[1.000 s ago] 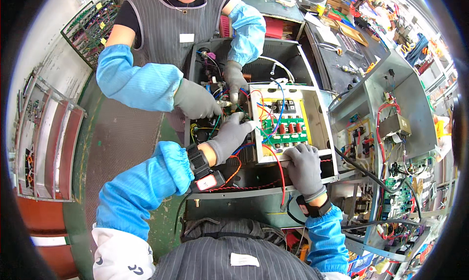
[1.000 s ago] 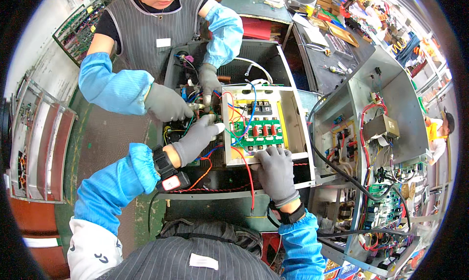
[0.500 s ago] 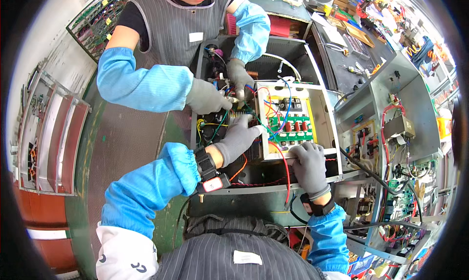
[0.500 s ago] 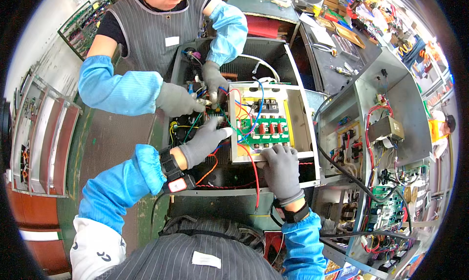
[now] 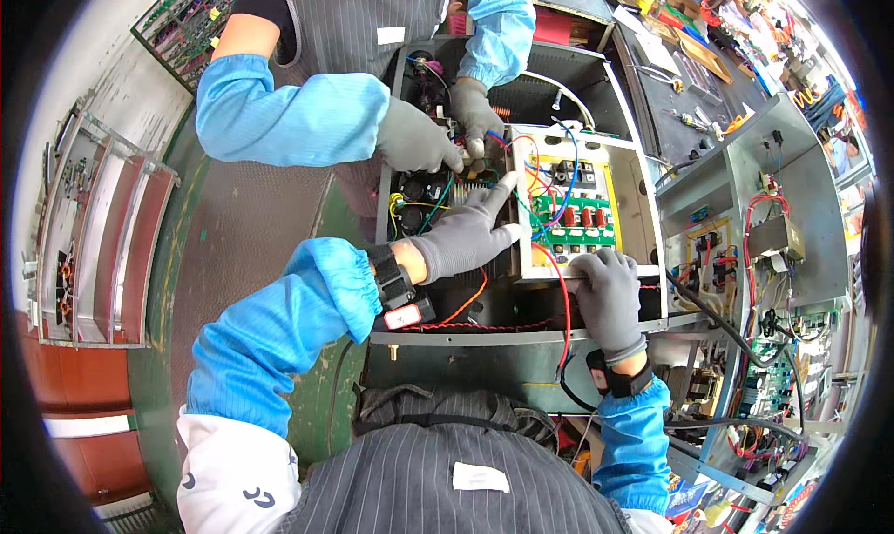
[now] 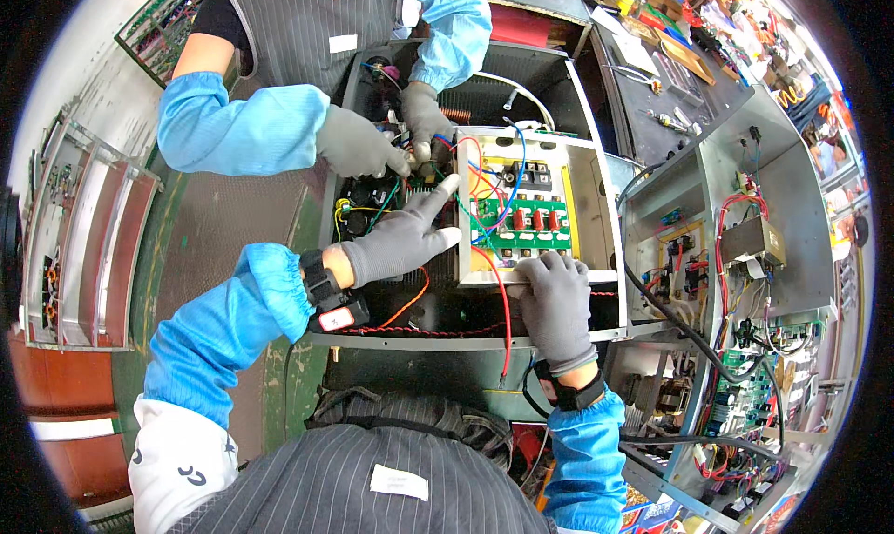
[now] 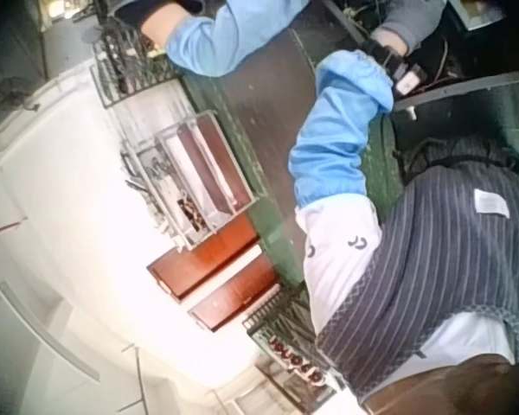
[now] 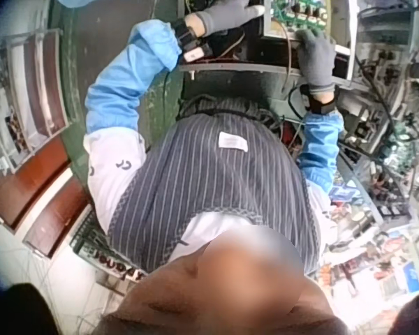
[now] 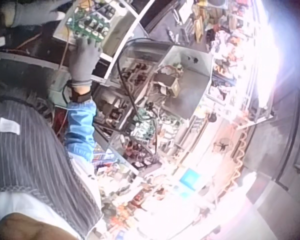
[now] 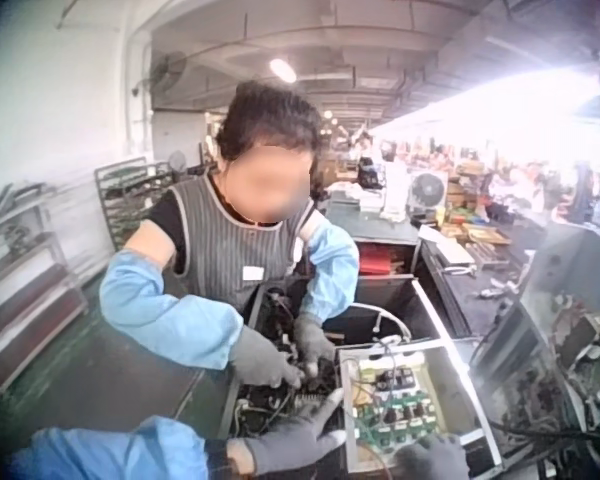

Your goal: Collaboratively wiring and assembling components of an industrial solar inverter on a workshop table.

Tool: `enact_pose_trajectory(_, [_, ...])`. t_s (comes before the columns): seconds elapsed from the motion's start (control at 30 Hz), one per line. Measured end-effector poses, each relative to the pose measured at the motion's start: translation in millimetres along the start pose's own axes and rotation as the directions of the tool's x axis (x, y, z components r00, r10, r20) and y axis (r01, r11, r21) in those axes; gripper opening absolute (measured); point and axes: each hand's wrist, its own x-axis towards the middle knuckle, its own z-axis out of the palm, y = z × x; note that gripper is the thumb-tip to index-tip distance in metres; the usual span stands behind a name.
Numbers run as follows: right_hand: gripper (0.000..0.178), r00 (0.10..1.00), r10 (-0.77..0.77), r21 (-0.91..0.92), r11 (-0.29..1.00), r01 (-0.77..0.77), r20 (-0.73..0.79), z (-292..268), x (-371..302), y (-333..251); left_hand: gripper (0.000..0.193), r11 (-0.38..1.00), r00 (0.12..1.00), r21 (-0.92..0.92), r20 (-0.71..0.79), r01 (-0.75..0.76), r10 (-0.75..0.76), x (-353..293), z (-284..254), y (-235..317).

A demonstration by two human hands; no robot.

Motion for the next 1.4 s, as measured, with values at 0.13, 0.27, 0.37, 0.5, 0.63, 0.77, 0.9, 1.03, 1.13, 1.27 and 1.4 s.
enact_pose_trajectory(0.13, [0.028, 1.0, 0.01, 0.002, 1.0, -0.01, 0.01, -0.7, 0.0, -0.5, 0.083, 0.994, 0.995, 0.088, 0.059, 0.071, -0.077, 0.5, -8.1, 0.1])
enact_pose_trajectory(0.27, [0.028, 1.0, 0.011, 0.017, 1.0, -0.011, 0.013, -2.1, -0.7, -1.2, 0.083, 0.984, 0.991, 0.16, 0.098, 0.074, -0.09, 1.3, -11.0, 0.3])
enact_pose_trajectory(0.37, [0.027, 1.0, 0.015, 0.031, 0.999, -0.015, 0.019, -2.6, -0.8, -1.5, 0.083, 0.948, 0.996, 0.308, 0.076, -0.078, 0.057, -1.9, -12.9, -4.7])
enact_pose_trajectory(0.5, [0.028, 1.0, 0.005, 0.04, 0.999, -0.006, 0.01, -2.2, -0.2, -0.5, 0.085, 0.788, 0.975, 0.574, 0.142, -0.222, 0.171, -16.3, -19.4, -20.0])
enact_pose_trajectory(0.63, [0.028, 1.0, 0.013, 0.046, 0.999, -0.014, 0.024, -1.3, 0.5, 0.0, 0.081, 0.603, 0.983, 0.78, 0.175, -0.167, 0.046, -25.4, -25.9, -33.5])
enact_pose_trajectory(0.77, [0.029, 1.0, 0.009, 0.015, 1.0, -0.01, 0.02, -1.6, 0.4, -0.7, 0.073, 0.47, 0.968, 0.848, 0.245, -0.244, 0.06, -17.2, -27.8, -33.4])
enact_pose_trajectory(0.9, [0.029, 1.0, 0.003, 0.022, 1.0, -0.003, 0.015, -1.8, -0.6, -0.3, 0.055, 0.453, 0.948, 0.854, 0.312, -0.254, -0.057, -5.7, -17.1, -21.4])
enact_pose_trajectory(1.03, [0.027, 1.0, -0.002, 0.06, 0.998, 0.003, -0.008, -1.0, -0.9, 1.6, 0.044, 0.153, 0.893, 0.925, 0.376, -0.348, -0.246, -2.7, -1.7, -5.5])
enact_pose_trajectory(1.13, [0.027, 1.0, 0.002, 0.065, 0.998, -0.002, -0.002, -0.8, -1.4, 3.3, 0.046, 0.287, 0.859, 0.893, 0.425, -0.346, -0.286, 4.7, -19.4, -6.7])
enact_pose_trajectory(1.27, [0.025, 1.0, 0.01, 0.082, 0.997, -0.009, -0.009, -1.8, -1.0, 3.3, 0.069, 0.595, 0.92, 0.739, 0.391, -0.316, 0.002, -7.1, -59.9, -20.3])
enact_pose_trajectory(1.4, [0.026, 1.0, 0.012, 0.079, 0.997, -0.012, -0.001, -2.3, -0.6, 2.5, 0.065, 0.499, 0.962, 0.833, 0.273, -0.24, 0.006, -21.4, -60.4, -28.5])
